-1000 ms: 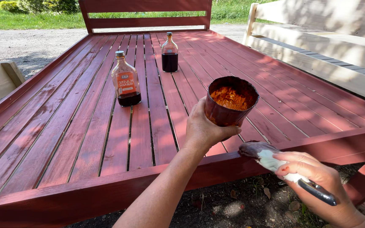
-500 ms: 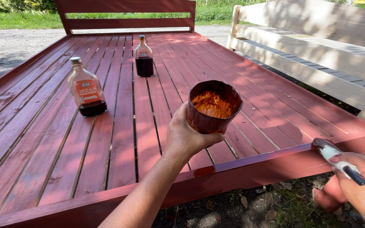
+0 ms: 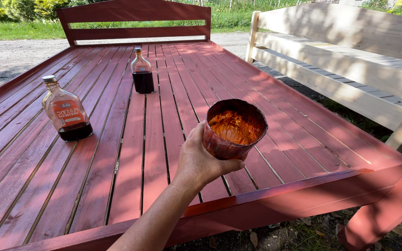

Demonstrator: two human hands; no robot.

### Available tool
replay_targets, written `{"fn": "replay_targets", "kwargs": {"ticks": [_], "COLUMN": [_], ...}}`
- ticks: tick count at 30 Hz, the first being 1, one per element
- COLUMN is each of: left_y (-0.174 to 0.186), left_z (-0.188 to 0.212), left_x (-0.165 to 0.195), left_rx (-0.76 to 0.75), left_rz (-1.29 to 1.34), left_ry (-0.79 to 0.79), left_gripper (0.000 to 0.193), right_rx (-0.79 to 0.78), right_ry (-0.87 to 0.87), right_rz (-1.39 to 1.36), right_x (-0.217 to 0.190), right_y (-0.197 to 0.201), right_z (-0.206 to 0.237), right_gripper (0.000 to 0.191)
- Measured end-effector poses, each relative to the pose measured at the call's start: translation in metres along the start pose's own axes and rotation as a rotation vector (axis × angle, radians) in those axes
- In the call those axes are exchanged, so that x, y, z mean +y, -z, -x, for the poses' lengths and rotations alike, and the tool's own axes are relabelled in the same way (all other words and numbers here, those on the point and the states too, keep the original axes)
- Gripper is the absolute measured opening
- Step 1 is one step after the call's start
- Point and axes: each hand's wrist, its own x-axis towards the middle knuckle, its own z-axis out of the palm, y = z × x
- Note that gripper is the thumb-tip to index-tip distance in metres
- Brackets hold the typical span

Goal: The person applies red wood stain to a slatted wooden bench frame outdoors, holding a stained can in one hand and brushing the stain onto the frame rails, legs, and edges with the other hand, working around the furniture piece.

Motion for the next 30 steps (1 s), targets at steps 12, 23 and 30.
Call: {"fn": "replay_targets", "kwargs": {"ticks": [12, 23, 30], "left_y": [-0.010, 0.015, 0.052], "left_z": [-0.003, 0.018, 0.031], "left_x": [-0.006, -0.008, -0.020], "left_rx": [-0.018, 0.050, 0.138], "left_rz": [-0.086, -0.023, 0.005], "left_ry": [0.068, 0.037, 0.011], "left_gripper": [0.096, 0.102, 0.103], "right_rx": [0.028, -0.011, -0.385], "right_ry": [-0.020, -0.036, -0.033], "right_rz": [0.019, 0.075, 0.454], "right_x": [0.038, 0.011, -0.092], "right_y": [-0.008, -0.002, -0.015], "right_z": [0.006, -0.003, -0.039], "right_gripper": [0.020, 0.024, 0.027]}}
